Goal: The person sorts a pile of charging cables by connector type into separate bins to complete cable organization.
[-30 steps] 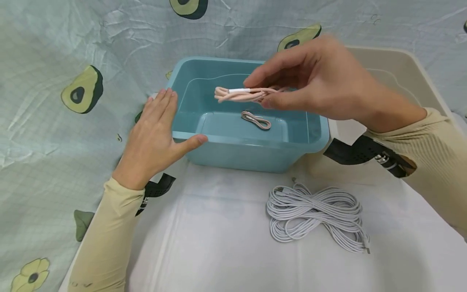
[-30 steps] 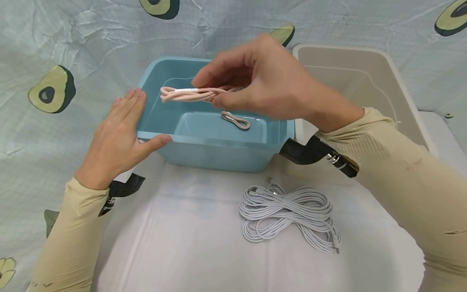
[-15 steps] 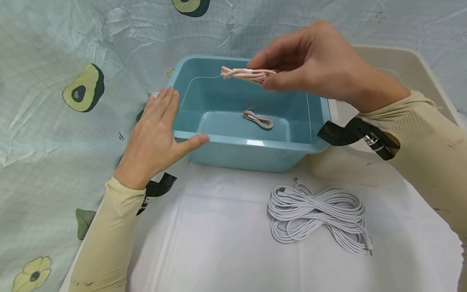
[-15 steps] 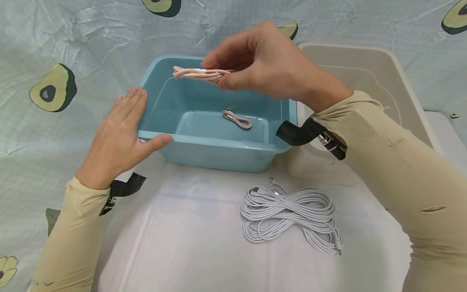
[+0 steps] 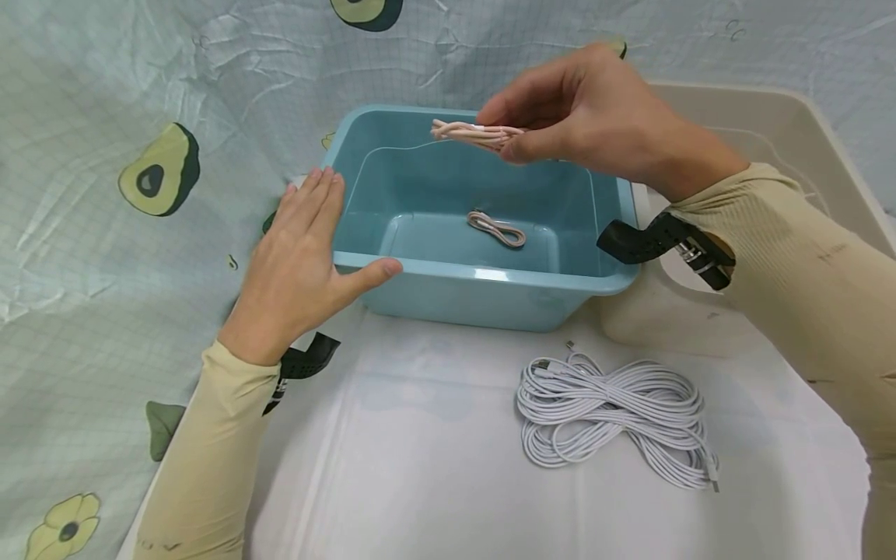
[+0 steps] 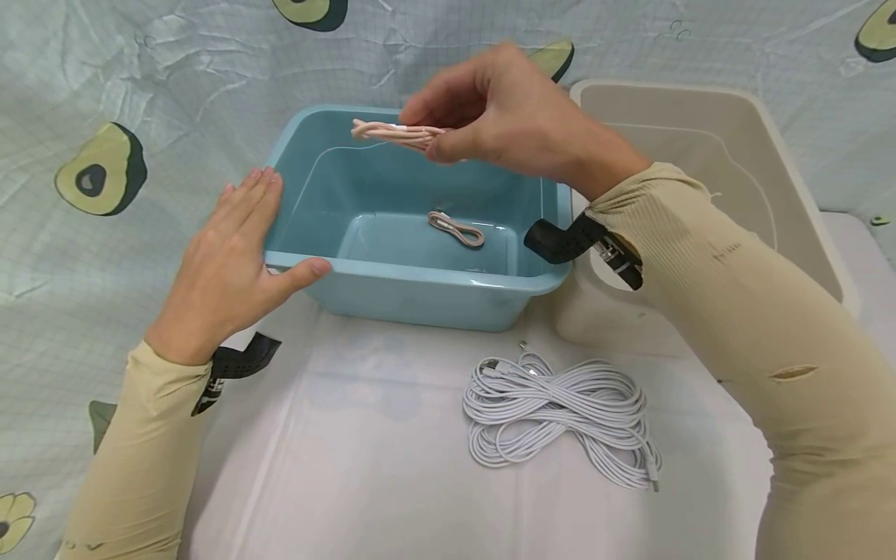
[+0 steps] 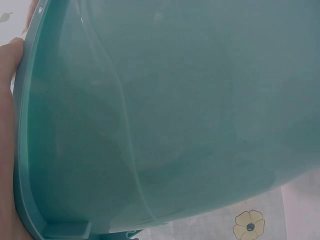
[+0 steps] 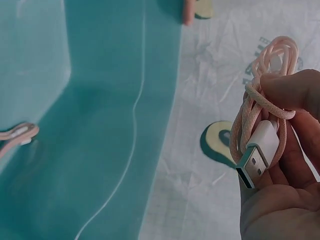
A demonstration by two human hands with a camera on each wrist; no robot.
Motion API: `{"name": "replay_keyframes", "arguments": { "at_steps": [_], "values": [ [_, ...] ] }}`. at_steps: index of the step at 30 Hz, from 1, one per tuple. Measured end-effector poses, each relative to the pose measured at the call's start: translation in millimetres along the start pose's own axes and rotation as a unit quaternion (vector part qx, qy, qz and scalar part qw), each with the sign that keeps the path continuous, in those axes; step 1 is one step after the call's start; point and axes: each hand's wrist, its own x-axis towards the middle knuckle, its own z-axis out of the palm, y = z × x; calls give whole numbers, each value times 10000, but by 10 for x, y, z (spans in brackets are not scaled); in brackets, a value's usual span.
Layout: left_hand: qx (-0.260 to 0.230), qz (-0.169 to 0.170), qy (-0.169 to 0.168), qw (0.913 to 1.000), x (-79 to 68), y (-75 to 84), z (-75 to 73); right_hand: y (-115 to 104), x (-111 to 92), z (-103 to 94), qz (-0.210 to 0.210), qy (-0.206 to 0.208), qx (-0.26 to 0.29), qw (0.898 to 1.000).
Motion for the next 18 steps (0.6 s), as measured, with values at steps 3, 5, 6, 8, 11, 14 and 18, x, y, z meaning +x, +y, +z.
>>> {"name": "replay_keyframes", "arguments": {
  "at_steps": [3, 5, 6, 8, 11, 14, 18],
  "values": [
    [4, -10, -21, 10000, -4, 7, -3, 53, 19, -1, 49, -34, -23, 10000],
    [-11, -10, -45, 10000, -6, 11, -9, 84, 25, -3, 69, -37, -23, 10000],
    [-18, -8, -57, 10000, -7, 13, -12, 99, 27, -3, 71, -38, -9, 10000],
    [-13, 22, -51, 10000, -9, 11, -15, 122, 29, -4, 56, -38, 31, 10000],
    [21, 66, -22, 10000, -15, 4, -20, 152, 29, 3, 19, -57, 79, 10000],
    [26, 75, -6, 10000, -26, -8, -32, 173, 32, 18, 23, -93, 140, 9999],
    [-9, 31, -25, 10000, -41, -18, -51, 197, 40, 35, 66, -99, 201, 9997]
  ]
}}
